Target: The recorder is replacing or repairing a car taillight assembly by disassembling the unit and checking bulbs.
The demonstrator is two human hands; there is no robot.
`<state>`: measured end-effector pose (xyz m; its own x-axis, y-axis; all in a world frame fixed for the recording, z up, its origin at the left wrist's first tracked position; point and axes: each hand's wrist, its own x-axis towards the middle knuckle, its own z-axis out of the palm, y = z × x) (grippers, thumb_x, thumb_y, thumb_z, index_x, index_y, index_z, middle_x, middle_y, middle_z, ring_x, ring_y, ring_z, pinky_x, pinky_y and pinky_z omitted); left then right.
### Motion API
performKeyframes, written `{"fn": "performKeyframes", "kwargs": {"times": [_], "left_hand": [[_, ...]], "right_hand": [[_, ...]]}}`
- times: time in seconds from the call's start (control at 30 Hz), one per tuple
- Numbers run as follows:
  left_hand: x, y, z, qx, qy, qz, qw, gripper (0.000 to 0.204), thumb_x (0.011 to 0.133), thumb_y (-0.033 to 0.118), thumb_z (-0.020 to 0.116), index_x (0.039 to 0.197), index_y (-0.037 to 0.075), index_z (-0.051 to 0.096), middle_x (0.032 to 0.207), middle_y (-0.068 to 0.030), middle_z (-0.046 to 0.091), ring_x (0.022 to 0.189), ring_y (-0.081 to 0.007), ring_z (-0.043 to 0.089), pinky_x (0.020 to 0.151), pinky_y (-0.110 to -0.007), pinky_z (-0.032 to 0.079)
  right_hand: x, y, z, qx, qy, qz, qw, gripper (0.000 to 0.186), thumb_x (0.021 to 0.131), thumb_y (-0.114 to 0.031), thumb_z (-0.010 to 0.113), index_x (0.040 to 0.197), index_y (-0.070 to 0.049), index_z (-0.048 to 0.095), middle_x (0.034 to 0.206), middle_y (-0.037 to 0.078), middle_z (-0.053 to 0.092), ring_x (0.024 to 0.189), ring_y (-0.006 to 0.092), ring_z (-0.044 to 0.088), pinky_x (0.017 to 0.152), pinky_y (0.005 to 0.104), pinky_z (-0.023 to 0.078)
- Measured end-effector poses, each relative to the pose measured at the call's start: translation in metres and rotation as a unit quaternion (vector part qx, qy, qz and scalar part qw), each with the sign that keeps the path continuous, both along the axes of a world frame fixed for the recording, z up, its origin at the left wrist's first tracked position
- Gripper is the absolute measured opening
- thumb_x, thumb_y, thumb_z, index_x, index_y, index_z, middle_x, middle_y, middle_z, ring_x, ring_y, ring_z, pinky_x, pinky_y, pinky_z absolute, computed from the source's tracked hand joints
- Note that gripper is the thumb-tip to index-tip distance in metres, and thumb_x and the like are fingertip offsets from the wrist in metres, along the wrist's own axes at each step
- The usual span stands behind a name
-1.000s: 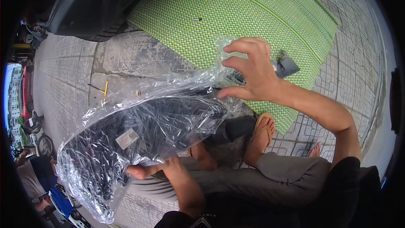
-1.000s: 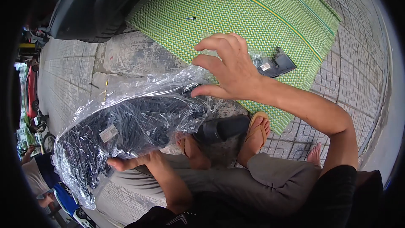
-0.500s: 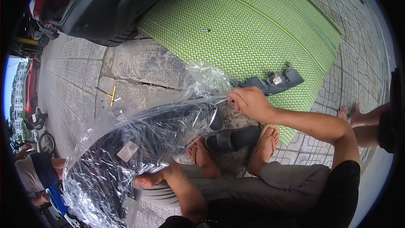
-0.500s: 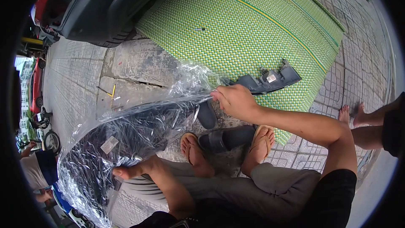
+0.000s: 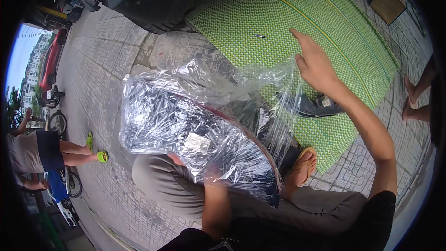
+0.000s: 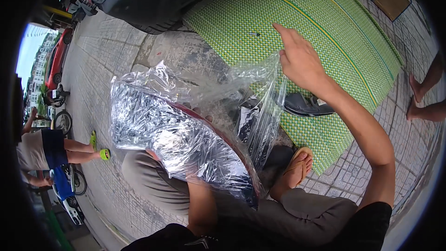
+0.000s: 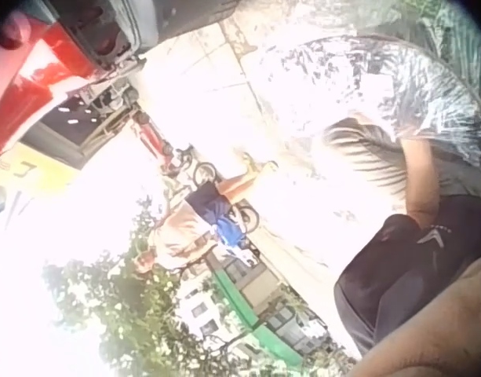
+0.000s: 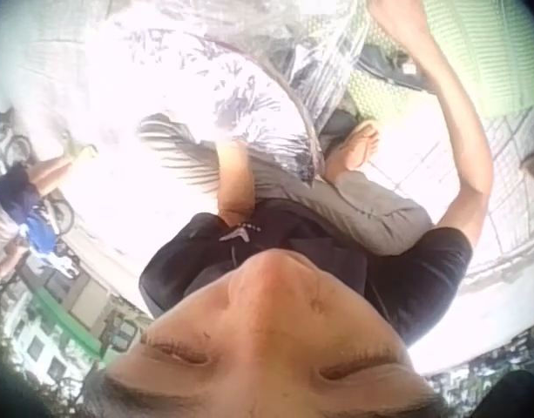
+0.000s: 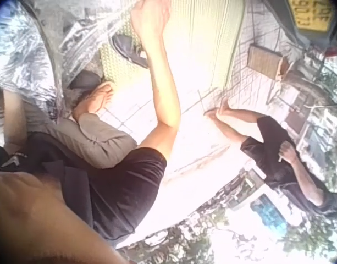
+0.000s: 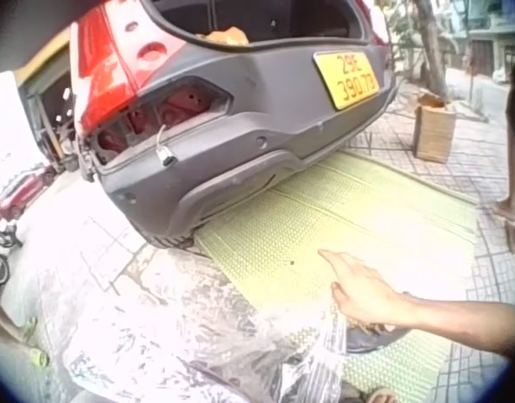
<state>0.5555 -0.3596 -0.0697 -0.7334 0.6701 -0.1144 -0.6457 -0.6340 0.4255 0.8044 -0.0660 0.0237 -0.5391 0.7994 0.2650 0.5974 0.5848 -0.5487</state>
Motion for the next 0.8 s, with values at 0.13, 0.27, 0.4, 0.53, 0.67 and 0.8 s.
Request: {"fn": "performKeyframes", "kwargs": {"times": [0.13, 0.27, 0.4, 0.53, 0.67, 0.8], "left_hand": [[0.012, 0.007, 0.028, 0.082, -0.06, -0.102, 0.99, 0.093, 0.093, 0.076, 0.045, 0.156, 0.008, 0.035, 0.151, -0.0176, 0.047, 0.131, -0.038, 0.051, 0.108, -0.056, 0.045], [0.045, 0.025, 0.023, 0.038, -0.085, -0.115, 0.989, 0.098, 0.091, 0.083, 0.036, 0.156, 0.01, 0.035, 0.149, -0.0139, 0.05, 0.129, -0.0346, 0.054, 0.108, -0.051, 0.047], [0.072, 0.046, 0.027, -0.167, 0.088, -0.136, 0.973, 0.085, 0.101, 0.071, 0.037, 0.152, 0.003, 0.035, 0.144, -0.0096, 0.051, 0.13, -0.025, 0.051, 0.113, -0.039, 0.04], [0.065, 0.063, 0.044, -0.357, 0.275, -0.125, 0.884, 0.071, 0.105, 0.06, 0.041, 0.146, 0.001, 0.042, 0.14, -0.0084, 0.057, 0.125, -0.0213, 0.056, 0.108, -0.038, 0.045], [0.054, 0.062, 0.106, -0.185, 0.019, -0.314, 0.931, 0.073, 0.106, 0.061, 0.032, 0.149, 0.004, 0.041, 0.146, -0.013, 0.054, 0.133, -0.0259, 0.053, 0.115, -0.043, 0.039], [0.055, 0.061, 0.077, -0.163, 0.042, -0.305, 0.937, 0.088, 0.102, 0.072, 0.025, 0.152, 0.001, 0.037, 0.148, -0.0127, 0.053, 0.135, -0.0259, 0.052, 0.115, -0.044, 0.039]], "right_hand": [[-0.033, -0.047, 0.062, -0.043, 0.166, 0.194, 0.966, 0.069, 0.101, -0.032, 0.054, 0.155, 0.001, 0.027, 0.158, 0.029, 0.032, 0.151, 0.0407, 0.028, 0.123, 0.0472, 0.023], [-0.069, -0.099, 0.028, -0.29, 0.124, 0.296, 0.901, 0.07, 0.107, -0.044, 0.04, 0.155, 0.005, 0.026, 0.159, 0.032, 0.026, 0.15, 0.0422, 0.026, 0.121, 0.0462, 0.024], [-0.063, -0.099, 0.008, -0.456, 0.252, 0.107, 0.847, 0.05, 0.109, -0.032, 0.045, 0.077, 0.003, 0.062, 0.072, 0.012, 0.063, 0.075, 0.0208, 0.063, 0.073, 0.0324, 0.048], [-0.048, -0.074, 0.027, -0.266, 0.223, 0.112, 0.931, 0.05, 0.109, -0.027, 0.047, 0.071, 0.002, 0.061, 0.06, 0.005, 0.06, 0.055, 0.0124, 0.058, 0.054, 0.0298, 0.042], [-0.045, -0.056, 0.048, -0.133, 0.237, 0.115, 0.956, 0.054, 0.109, -0.03, 0.046, 0.068, 0.001, 0.06, 0.059, 0.006, 0.061, 0.048, 0.0119, 0.054, 0.048, 0.0296, 0.041], [-0.048, -0.071, 0.094, -0.214, 0.308, 0.132, 0.917, 0.06, 0.11, -0.039, 0.042, 0.068, 0.002, 0.057, 0.061, 0.01, 0.063, 0.044, 0.0112, 0.052, 0.041, 0.0255, 0.04]]}}
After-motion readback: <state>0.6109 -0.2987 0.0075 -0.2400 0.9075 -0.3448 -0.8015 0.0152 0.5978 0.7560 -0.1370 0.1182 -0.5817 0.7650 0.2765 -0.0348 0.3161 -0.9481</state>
